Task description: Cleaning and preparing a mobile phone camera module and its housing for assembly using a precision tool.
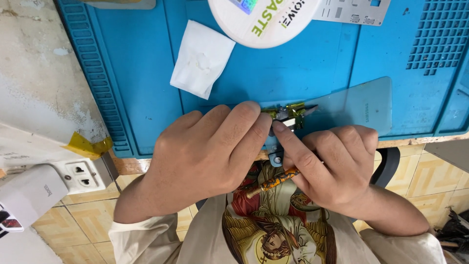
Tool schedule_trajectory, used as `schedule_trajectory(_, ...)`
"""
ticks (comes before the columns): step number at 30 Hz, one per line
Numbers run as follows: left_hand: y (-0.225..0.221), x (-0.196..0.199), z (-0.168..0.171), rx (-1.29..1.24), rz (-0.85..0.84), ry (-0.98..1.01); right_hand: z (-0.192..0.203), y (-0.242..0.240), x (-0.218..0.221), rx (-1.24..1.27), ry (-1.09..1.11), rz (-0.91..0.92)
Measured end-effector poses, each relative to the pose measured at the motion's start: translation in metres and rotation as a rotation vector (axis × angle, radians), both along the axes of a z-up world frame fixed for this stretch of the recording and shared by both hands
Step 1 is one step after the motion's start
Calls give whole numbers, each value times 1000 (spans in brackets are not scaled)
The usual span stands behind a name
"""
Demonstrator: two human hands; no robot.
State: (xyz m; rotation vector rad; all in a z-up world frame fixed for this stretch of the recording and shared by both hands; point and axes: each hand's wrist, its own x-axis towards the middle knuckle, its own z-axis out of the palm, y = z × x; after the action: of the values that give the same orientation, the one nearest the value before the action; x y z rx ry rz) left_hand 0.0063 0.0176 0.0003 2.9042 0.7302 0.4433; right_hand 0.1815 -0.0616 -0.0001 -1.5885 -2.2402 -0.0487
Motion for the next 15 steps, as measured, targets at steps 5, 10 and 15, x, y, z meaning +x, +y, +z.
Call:
schedule_trajectory(5, 1, 1, 1, -4, 10, -2, 4, 3, -4, -23, -6, -16)
schedule_trajectory(10, 3, 2, 3, -13, 21, -11, 8, 4, -5, -52, -27, -13)
schedule_trajectory(15, 4, 6, 4, -41, 56, -48, 9, 4, -5, -92, -34, -21)
